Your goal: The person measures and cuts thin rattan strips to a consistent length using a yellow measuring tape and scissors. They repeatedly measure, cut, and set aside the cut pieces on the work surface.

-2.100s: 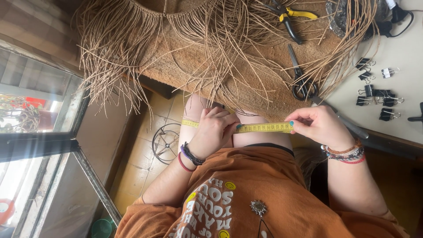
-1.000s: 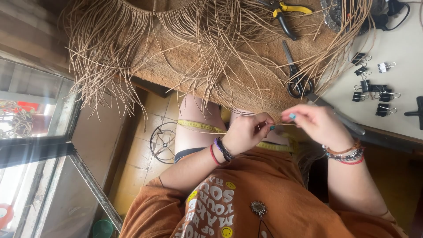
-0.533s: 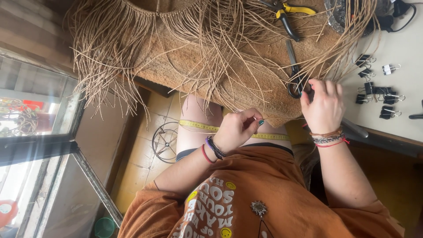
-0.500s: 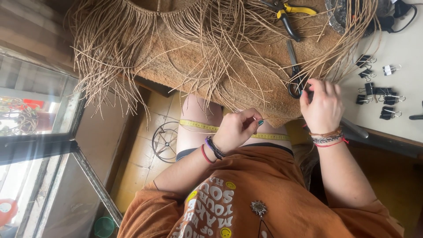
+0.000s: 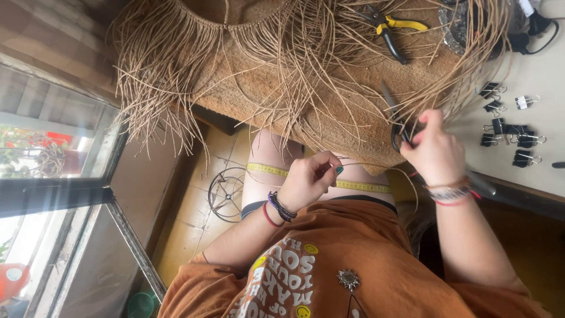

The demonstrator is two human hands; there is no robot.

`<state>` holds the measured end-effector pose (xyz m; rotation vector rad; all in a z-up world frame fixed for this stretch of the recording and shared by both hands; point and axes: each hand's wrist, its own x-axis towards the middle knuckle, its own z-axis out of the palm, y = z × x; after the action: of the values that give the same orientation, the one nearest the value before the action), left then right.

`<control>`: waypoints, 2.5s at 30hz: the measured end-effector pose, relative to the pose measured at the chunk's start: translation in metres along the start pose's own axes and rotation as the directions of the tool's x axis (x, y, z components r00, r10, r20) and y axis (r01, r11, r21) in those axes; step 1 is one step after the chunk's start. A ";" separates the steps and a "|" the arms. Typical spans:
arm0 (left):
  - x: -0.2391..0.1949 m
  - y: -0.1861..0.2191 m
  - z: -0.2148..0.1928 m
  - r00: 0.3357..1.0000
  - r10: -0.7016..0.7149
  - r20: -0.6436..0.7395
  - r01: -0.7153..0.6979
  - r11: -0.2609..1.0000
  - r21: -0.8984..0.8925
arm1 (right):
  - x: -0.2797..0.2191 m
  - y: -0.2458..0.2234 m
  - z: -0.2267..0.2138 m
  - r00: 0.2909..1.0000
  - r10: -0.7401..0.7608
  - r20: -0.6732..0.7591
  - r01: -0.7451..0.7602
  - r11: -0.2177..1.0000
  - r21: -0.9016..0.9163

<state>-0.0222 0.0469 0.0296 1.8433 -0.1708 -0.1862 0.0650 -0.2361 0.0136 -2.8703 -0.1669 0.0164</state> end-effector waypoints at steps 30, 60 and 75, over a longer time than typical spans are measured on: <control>0.010 -0.006 -0.005 0.980 -0.002 -0.199 -0.083 0.905 -0.417 | -0.062 -0.014 0.013 0.699 -0.658 0.281 -0.193 0.205 0.960; 0.014 -0.016 0.012 0.991 0.127 -0.042 -0.116 0.667 -0.736 | 0.035 0.030 0.029 0.990 -0.104 -0.095 0.094 0.990 -0.110; 0.020 -0.007 0.010 0.935 -0.017 -0.355 -0.147 0.891 -0.430 | -0.046 -0.113 0.002 0.990 -0.139 0.027 0.032 0.405 0.914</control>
<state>-0.0047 0.0355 0.0192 1.3719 0.0587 0.1466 0.0070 -0.1327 0.0416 -1.7121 -0.2326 0.1770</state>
